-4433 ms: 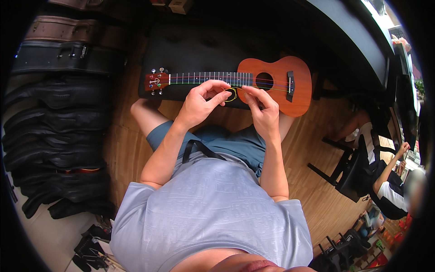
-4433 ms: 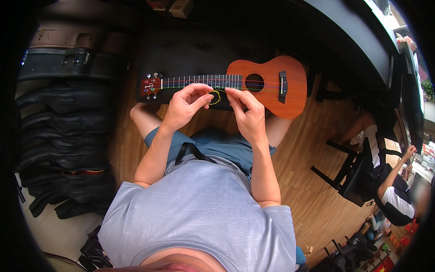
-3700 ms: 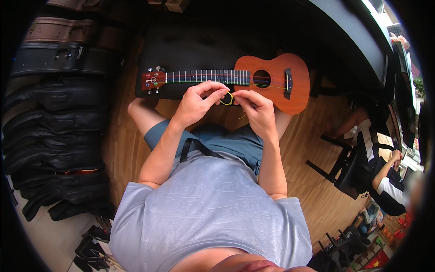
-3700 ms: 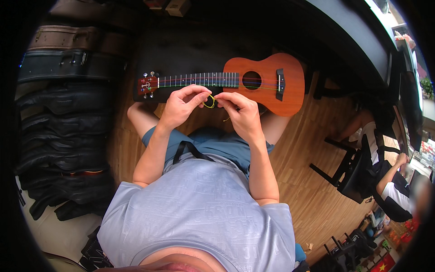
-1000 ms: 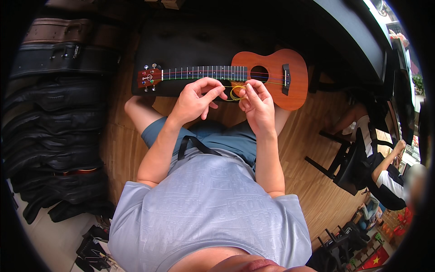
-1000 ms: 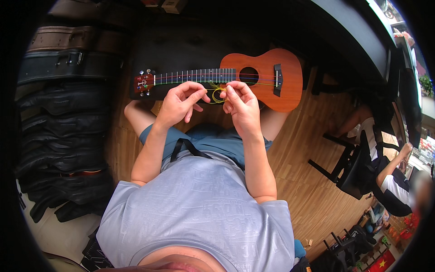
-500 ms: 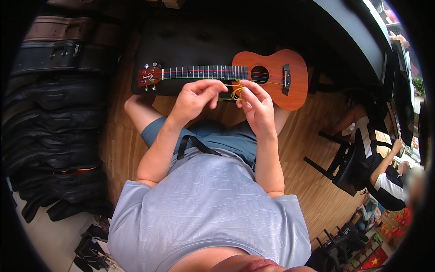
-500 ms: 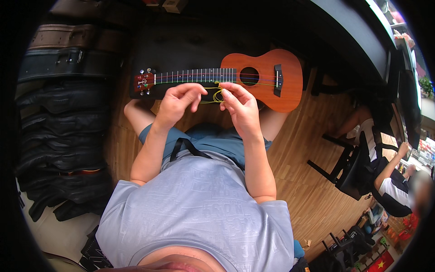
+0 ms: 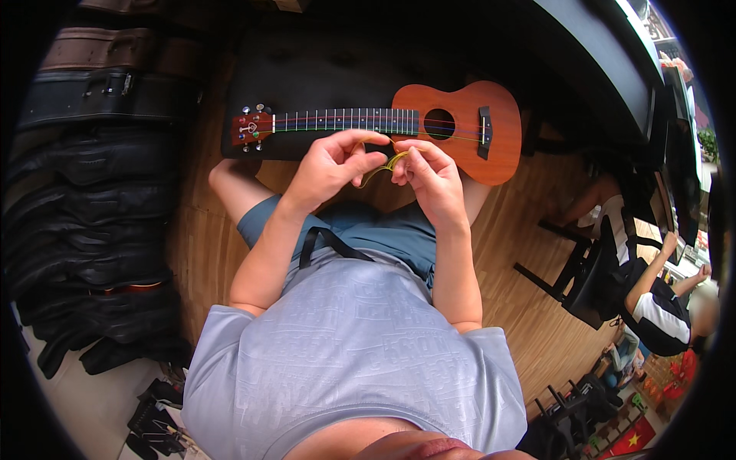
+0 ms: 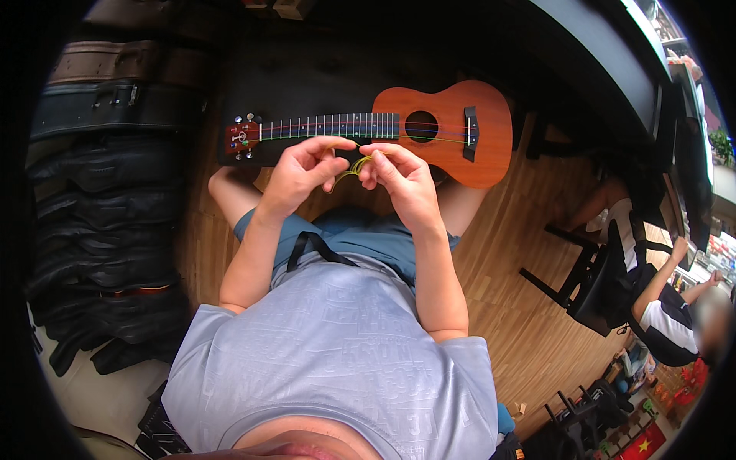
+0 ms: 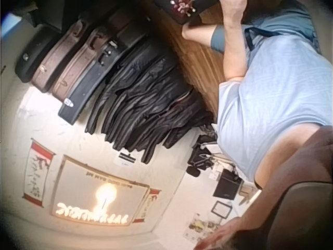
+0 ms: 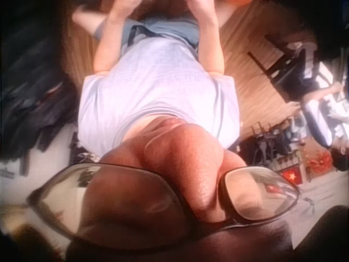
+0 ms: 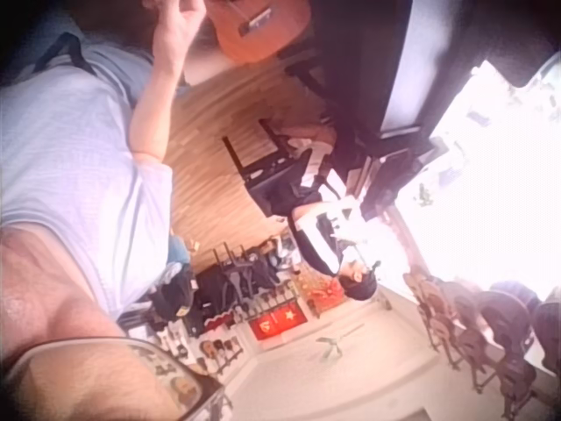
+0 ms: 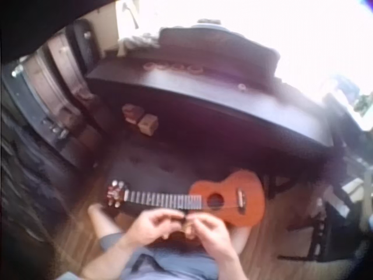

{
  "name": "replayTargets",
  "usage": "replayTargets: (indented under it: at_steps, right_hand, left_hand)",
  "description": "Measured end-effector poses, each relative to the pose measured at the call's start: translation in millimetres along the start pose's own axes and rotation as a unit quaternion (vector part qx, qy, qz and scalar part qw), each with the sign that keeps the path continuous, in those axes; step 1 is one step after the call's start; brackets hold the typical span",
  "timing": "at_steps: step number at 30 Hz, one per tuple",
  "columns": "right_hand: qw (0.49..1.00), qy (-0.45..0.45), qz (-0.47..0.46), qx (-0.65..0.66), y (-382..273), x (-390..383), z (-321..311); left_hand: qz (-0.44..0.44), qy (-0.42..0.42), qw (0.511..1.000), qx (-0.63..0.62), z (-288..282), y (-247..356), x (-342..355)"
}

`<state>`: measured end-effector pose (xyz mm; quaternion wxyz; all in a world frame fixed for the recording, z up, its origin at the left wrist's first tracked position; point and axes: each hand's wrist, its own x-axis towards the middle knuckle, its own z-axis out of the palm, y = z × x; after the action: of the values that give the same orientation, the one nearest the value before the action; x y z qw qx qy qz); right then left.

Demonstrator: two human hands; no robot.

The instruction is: The person sits on the floor with a ukulele on their lap, picks up a yellow rubber band, stretches and manipulates it with both hands, then threads it through the soundhole and ties it to the bridge area.

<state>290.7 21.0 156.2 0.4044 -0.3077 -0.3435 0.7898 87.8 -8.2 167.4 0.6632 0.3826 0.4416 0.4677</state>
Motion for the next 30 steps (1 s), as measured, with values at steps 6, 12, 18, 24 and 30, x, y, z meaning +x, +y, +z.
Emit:
replayTargets:
  at_steps: [6, 12, 18, 24, 30]
  right_hand:
    - [1.0, -0.001, 0.005, 0.014, 0.1, 0.1, 1.5]
    - [0.999, 0.01, 0.004, 0.053, 4.2, 2.0, -1.9]
    - [0.996, 0.046, 0.001, 0.072, 2.5, 5.3, -0.6]
    - [0.994, 0.08, 0.003, 0.076, 1.2, 5.1, -6.5]
    - [0.994, 0.088, -0.027, 0.052, 5.3, 4.1, -5.3]
  left_hand:
    - [-0.001, 0.019, 0.998, 0.067, 2.5, -5.8, 3.1]
    - [-0.019, 0.027, 0.999, -0.005, 2.0, -6.5, 4.4]
    - [-0.017, 0.031, 0.997, -0.063, 5.4, -5.2, 4.5]
    - [0.037, -0.002, 0.953, -0.3, -3.6, -5.7, 5.7]
    - [0.002, -0.002, 0.991, -0.137, -15.1, -3.6, 3.8]
